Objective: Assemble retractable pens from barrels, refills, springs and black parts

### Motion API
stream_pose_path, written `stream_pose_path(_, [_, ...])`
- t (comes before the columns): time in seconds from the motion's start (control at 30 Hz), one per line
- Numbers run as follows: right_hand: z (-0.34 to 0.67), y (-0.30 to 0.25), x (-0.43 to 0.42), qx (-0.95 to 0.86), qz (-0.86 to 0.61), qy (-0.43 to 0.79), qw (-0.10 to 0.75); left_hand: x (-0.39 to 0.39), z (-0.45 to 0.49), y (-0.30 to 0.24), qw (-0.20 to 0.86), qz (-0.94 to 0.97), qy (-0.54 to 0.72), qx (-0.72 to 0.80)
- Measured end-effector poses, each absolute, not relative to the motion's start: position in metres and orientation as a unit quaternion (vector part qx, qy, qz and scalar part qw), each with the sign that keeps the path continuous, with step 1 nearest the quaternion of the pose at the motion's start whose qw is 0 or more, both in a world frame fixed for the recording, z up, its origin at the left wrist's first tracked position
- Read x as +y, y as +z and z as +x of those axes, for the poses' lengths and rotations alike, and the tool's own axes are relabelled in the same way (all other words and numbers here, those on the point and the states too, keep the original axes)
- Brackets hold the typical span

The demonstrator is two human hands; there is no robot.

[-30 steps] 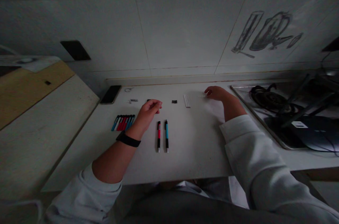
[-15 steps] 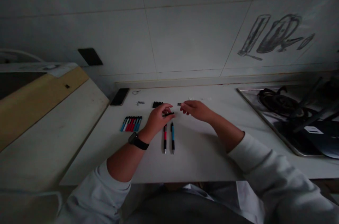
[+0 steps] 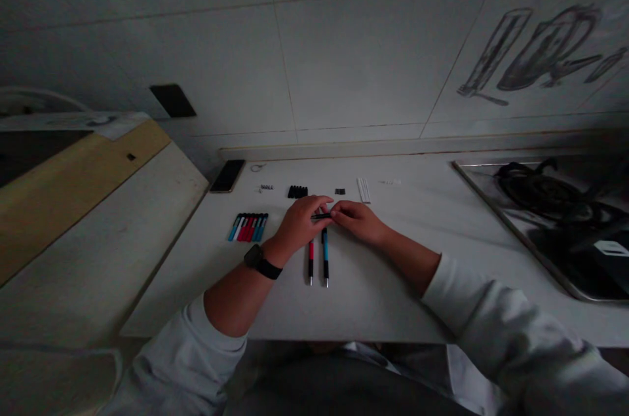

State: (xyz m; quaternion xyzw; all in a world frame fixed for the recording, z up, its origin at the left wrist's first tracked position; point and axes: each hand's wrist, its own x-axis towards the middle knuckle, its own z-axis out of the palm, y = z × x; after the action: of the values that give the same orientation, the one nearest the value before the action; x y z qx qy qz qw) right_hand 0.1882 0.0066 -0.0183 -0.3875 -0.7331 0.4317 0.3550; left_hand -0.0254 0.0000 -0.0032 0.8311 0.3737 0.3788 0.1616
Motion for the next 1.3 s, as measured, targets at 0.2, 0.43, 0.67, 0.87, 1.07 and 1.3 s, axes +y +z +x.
stream_pose_path(0.2, [0.1956, -0.0205, 0.0093, -0.7, -0.447, 0.388, 0.4, 0.0043, -0.0307, -0.0029, 0.161, 0.82, 0.406, 0.37])
stream_pose_path(0.43, [0.1971, -0.0216, 0.0119, -0.691, -0.464, 0.378, 0.406, 0.0053, -0.0314, -0.0002, 0.165, 0.814, 0.411, 0.376])
stream_pose_path(0.67, [0.1956, -0.0235, 0.0101, -0.695, -0.464, 0.374, 0.402, 0.0076, -0.0308, -0.0015, 0.178, 0.803, 0.417, 0.387])
stream_pose_path(0.87, [0.1957, -0.027, 0.0114, -0.705, -0.451, 0.357, 0.415, 0.008, -0.0299, -0.0016, 0.19, 0.795, 0.43, 0.383])
stream_pose_path(1.07, [0.1942, -0.0262, 0.0086, -0.692, -0.427, 0.382, 0.44, 0.0081, -0.0289, -0.0015, 0.184, 0.782, 0.45, 0.39])
stream_pose_path(1.3, [0.1949, -0.0267, 0.0091, -0.701, -0.428, 0.391, 0.416, 0.0086, -0.0296, -0.0021, 0.182, 0.778, 0.46, 0.388])
